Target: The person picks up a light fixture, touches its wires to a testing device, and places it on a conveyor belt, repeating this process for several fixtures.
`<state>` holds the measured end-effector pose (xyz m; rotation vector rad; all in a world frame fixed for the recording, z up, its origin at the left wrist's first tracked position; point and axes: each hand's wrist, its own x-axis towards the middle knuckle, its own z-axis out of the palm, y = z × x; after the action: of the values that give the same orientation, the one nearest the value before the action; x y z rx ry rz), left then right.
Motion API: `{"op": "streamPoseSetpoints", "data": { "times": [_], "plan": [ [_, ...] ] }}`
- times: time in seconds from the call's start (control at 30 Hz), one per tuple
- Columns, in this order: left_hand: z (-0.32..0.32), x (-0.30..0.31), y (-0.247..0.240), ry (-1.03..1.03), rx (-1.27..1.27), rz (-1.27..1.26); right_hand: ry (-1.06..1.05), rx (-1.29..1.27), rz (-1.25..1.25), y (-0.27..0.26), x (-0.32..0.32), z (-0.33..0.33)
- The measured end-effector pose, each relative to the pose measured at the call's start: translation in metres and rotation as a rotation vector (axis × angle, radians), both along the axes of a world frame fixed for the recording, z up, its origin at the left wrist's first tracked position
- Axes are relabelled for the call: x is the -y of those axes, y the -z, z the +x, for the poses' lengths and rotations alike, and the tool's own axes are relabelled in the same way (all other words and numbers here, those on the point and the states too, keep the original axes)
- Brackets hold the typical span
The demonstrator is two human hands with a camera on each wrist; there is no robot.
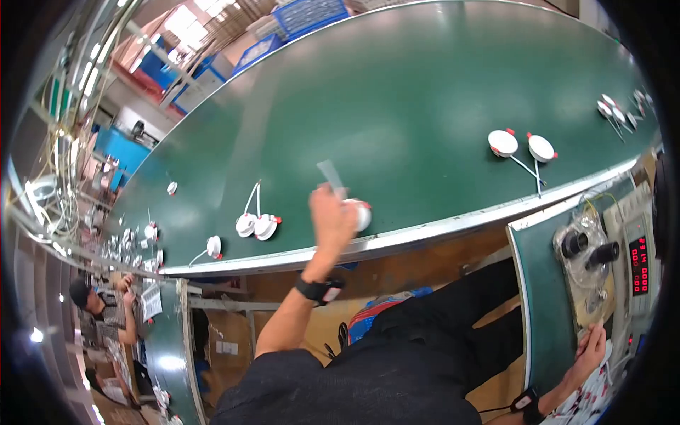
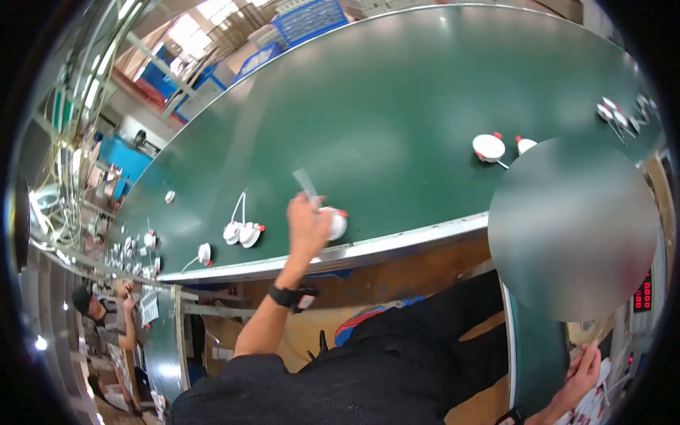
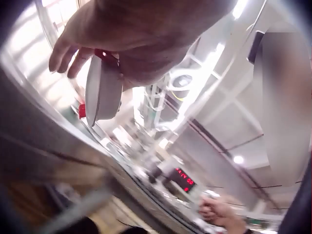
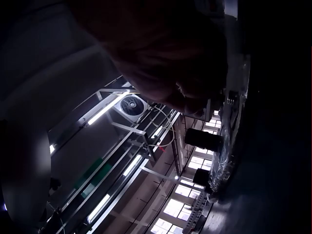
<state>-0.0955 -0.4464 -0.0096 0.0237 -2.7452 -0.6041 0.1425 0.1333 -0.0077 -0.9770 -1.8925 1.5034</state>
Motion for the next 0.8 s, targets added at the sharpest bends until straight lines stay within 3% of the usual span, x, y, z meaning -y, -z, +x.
{"op": "streamPoseSetpoints", "data": {
  "times": [0.07,0.1,0.2,0.23,0.3,0.37,0.43,0.57,0.67,0.77,0.8],
  "plan": [
    [0.016,0.058,0.032,-0.394,-0.240,-0.421,-0.004,-0.021,0.011,0.001,-0.003,0.003],
    [0.022,0.052,0.003,-0.458,-0.288,-0.378,-0.003,-0.032,0.031,0.007,-0.007,0.004],
    [0.004,0.023,-0.051,-0.111,-0.319,-0.161,-0.050,-0.016,0.003,-0.006,0.005,-0.003],
    [-0.008,0.004,-0.064,0.035,-0.224,-0.070,-0.047,-0.019,0.013,0.002,0.005,-0.003],
    [-0.041,-0.044,-0.076,0.342,0.005,-0.048,-0.029,-0.030,0.060,0.005,0.011,0.008],
    [-0.074,-0.107,-0.078,0.612,0.159,-0.168,-0.050,-0.036,0.060,-0.029,0.041,0.005],
    [-0.110,-0.170,-0.060,0.803,0.011,-0.215,-0.042,-0.046,0.036,-0.051,0.057,0.006],
    [-0.172,-0.264,-0.014,0.887,-0.360,-0.419,0.011,-0.057,0.004,-0.059,0.068,0.016],
    [-0.211,-0.282,0.003,0.898,-0.045,-0.213,0.045,-0.045,-0.035,-0.063,0.078,0.023],
    [-0.177,-0.267,-0.033,0.879,0.048,-0.112,0.049,-0.029,-0.084,-0.063,0.084,0.029],
    [-0.150,-0.262,-0.052,0.937,0.290,0.157,0.031,0.002,-0.066,-0.066,0.089,0.023]
  ]
}}
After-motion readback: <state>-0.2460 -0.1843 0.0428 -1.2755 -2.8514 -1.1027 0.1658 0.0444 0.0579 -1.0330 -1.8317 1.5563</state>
